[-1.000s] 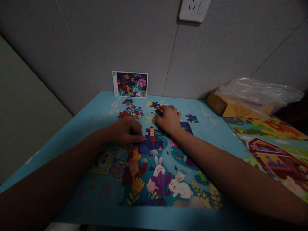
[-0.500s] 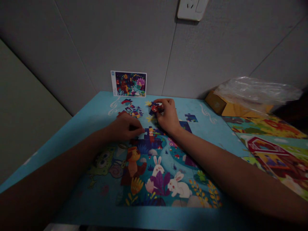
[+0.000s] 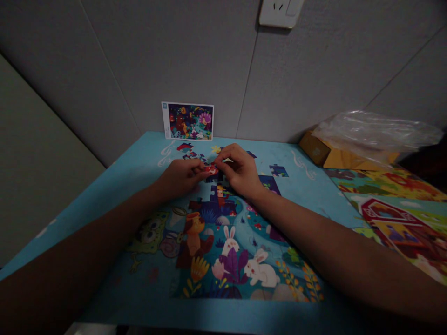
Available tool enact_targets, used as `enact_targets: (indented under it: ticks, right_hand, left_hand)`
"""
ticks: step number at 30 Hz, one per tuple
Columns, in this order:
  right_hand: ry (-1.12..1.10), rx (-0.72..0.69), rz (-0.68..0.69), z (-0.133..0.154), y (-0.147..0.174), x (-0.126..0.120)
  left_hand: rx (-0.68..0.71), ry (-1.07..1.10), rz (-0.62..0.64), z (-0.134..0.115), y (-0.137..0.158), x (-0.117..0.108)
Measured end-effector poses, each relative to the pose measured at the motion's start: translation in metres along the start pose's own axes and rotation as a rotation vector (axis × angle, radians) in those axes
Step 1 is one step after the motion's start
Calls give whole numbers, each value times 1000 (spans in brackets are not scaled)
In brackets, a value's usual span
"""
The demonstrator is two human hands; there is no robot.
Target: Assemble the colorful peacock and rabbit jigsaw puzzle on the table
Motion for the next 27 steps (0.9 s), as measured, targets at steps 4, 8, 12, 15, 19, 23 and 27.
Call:
enact_targets:
  ticks: [4, 8, 12, 15, 19, 23, 27]
  right_hand:
    - [-52, 164, 104, -7, 1, 7]
    - [-38, 207, 209, -15, 1, 14]
    - [-97, 206, 121, -17, 0, 11]
    - [-163, 199, 90, -16, -1, 10]
    - [-122, 204, 101, -14, -1, 9]
    - [-51, 213, 139, -12, -1, 10]
    - [-16, 213, 210, -13, -1, 14]
  left_hand:
    - [24, 53, -93, -5, 1, -5]
    - [35, 27, -186, -8, 2, -12]
    - [16, 27, -61, -3, 1, -5]
    - [22, 54, 23, -1, 0, 0]
    - [72, 29, -15, -4, 1, -1]
    - [72, 48, -44, -5, 3, -4]
    - [82, -6, -93, -7, 5, -8]
Point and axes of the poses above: each hand's wrist, its own y-axis away from the middle knuckle, its own x-axis out of the palm, z = x × y, the point moved 5 cm from there along -y, towards the middle knuckle, and after that the axes turned 6 degrees about z, right-handed, at the moved point
